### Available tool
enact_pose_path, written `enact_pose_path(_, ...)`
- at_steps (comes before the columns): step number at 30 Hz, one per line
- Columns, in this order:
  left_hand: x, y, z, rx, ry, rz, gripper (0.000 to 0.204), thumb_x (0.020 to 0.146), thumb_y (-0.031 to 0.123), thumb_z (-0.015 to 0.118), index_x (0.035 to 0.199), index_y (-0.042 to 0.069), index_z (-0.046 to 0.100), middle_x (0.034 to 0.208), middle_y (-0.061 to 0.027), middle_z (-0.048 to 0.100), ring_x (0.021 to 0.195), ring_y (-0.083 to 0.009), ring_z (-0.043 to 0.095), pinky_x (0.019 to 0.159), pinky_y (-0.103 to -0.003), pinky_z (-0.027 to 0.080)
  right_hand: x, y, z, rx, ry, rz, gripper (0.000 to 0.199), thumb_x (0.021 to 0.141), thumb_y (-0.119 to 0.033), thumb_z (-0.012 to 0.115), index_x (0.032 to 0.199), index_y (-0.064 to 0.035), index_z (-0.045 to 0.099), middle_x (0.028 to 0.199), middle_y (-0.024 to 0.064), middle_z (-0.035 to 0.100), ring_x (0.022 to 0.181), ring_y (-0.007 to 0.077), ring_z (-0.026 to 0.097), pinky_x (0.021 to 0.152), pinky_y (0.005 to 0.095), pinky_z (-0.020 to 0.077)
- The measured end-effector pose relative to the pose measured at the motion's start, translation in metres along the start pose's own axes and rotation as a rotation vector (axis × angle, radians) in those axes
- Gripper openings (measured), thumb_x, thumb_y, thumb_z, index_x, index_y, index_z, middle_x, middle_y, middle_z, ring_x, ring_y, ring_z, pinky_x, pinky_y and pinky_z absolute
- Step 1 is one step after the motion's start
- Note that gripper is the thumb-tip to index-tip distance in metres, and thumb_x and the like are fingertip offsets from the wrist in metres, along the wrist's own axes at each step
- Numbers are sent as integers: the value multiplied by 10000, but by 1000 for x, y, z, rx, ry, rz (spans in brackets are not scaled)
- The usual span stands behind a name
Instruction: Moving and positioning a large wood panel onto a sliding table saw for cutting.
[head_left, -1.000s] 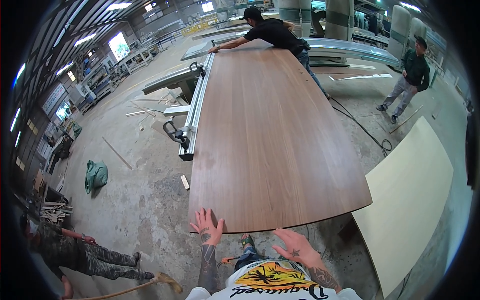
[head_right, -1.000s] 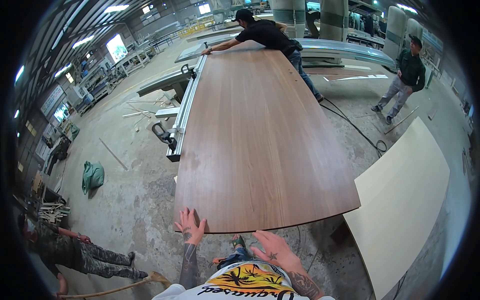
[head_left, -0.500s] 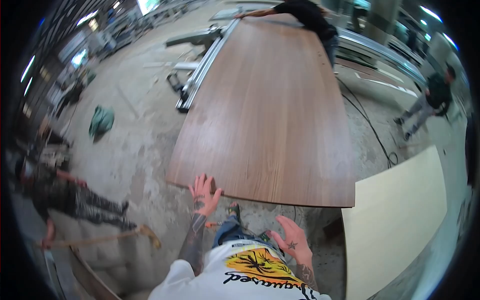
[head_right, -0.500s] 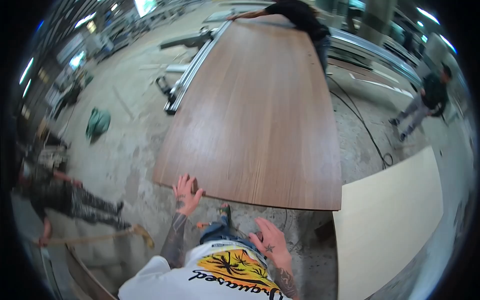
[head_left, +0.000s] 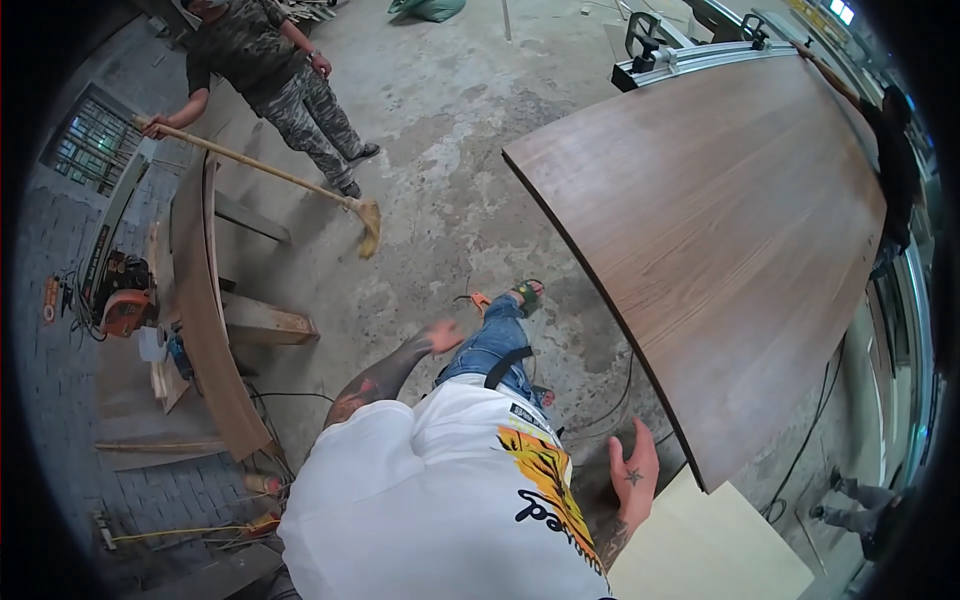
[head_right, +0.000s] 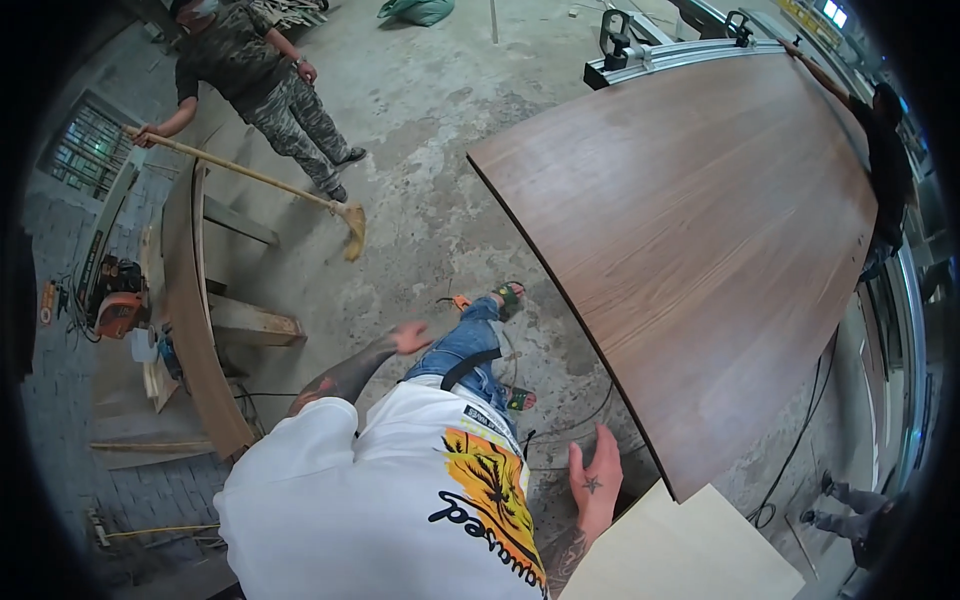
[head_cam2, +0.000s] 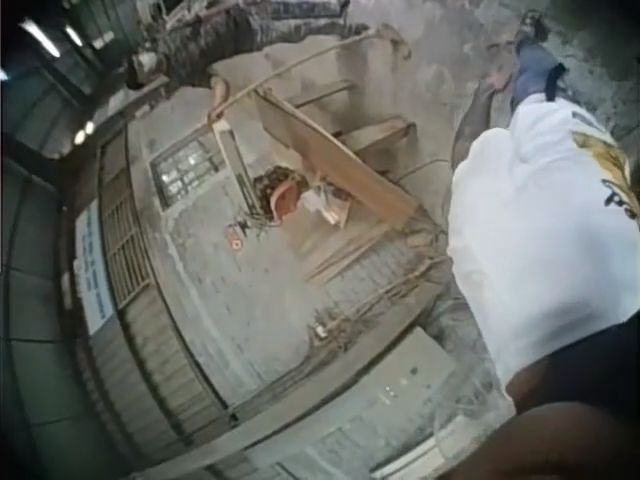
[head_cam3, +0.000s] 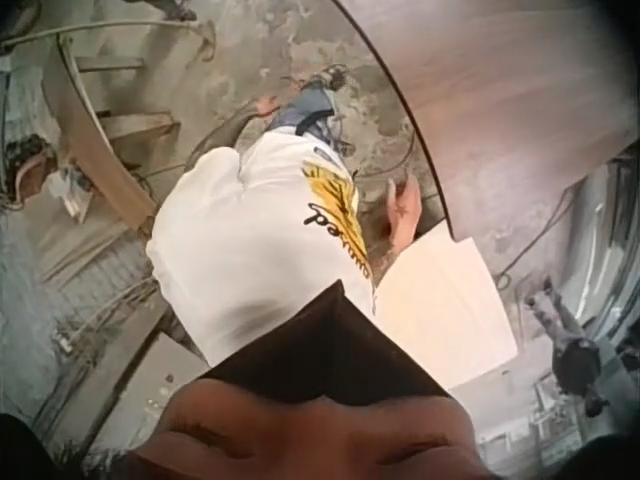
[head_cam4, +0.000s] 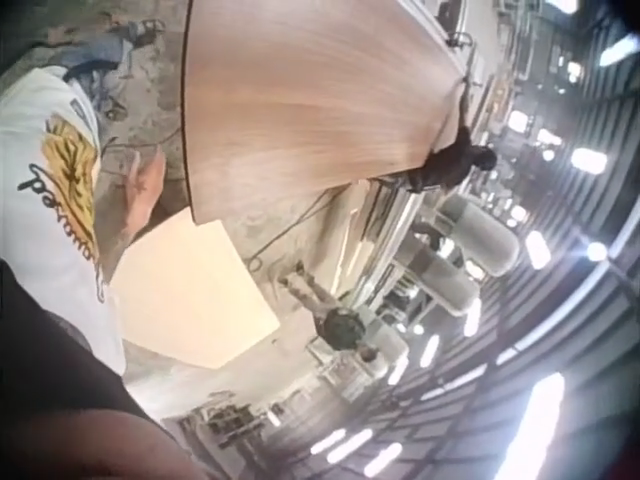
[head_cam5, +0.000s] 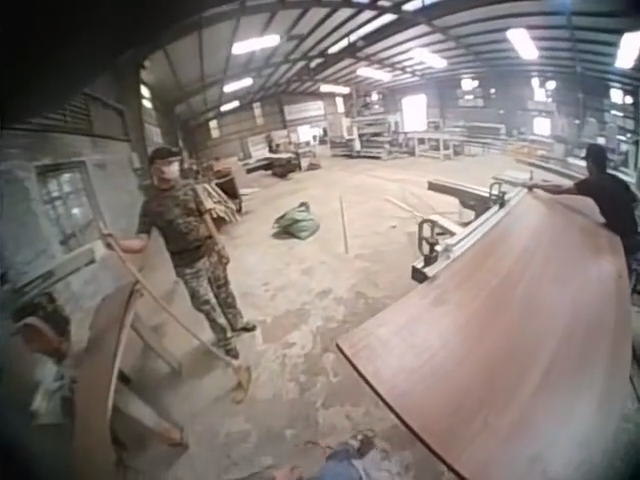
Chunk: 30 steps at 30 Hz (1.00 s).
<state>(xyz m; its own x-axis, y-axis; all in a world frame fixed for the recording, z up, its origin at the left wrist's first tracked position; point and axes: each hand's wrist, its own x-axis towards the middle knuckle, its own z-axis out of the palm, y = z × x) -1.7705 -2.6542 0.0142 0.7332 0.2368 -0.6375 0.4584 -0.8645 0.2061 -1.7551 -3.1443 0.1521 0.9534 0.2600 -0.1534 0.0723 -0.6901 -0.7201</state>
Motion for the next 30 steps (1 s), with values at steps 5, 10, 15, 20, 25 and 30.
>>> enact_pose_path(5, -116, -142, 84, 281, -420, -302, 403, 837, 447, 540, 1035, 129, 688, 1121, -125, 642, 949, -307, 642, 806, -396, 501, -1, -15, 10, 26, 46, 84, 503, 852, -233, 621, 1268, 9, 476, 1227, 230, 548, 1143, 387, 521, 959, 400, 424)
enact_pose_path(10, -172, -173, 116, -53, -375, -363, 386, 839, 436, 541, 1020, 127, 684, 1068, -121, 651, 913, -306, 642, 766, -402, 499, 24, -37, 40, 27, 27, 96, 504, 856, -267, 614, 1260, 5, 485, 1235, 233, 543, 1151, 385, 516, 962, 404, 422)
enact_pose_path(15, -148, -180, 88, -275, -308, -302, 369, 840, 424, 541, 1005, 125, 679, 1015, -117, 659, 876, -304, 642, 726, -408, 497, 44, -71, 63, -51, -56, -42, 530, 842, -330, 625, 1240, -6, 492, 1233, 226, 539, 1138, 376, 521, 949, 411, 440)
enact_pose_path(20, -104, -238, 39, -538, -316, -313, 352, 842, 413, 542, 989, 123, 675, 962, -113, 667, 840, -302, 642, 686, -414, 495, 82, -139, 116, -94, -71, -39, 521, 835, -367, 624, 1207, -19, 513, 1156, 216, 572, 1062, 372, 553, 893, 422, 468)
enact_pose_path(25, -31, -359, -57, -509, -254, -75, 336, 843, 402, 542, 974, 121, 671, 909, -109, 675, 803, -301, 642, 646, -420, 493, 144, -245, 206, -114, -129, 61, 494, 813, -379, 621, 1148, -32, 518, 1048, 188, 589, 976, 370, 578, 836, 442, 473)
enact_pose_path(30, 60, -483, -242, -1770, 394, -114, 177, 902, 283, 527, 805, 135, 521, 672, -36, 512, 606, -194, 517, 513, -363, 435, 191, -383, 267, 108, -350, -268, 593, 863, -463, 560, 1253, -20, 493, 1242, 217, 541, 1140, 371, 520, 951, 412, 432)
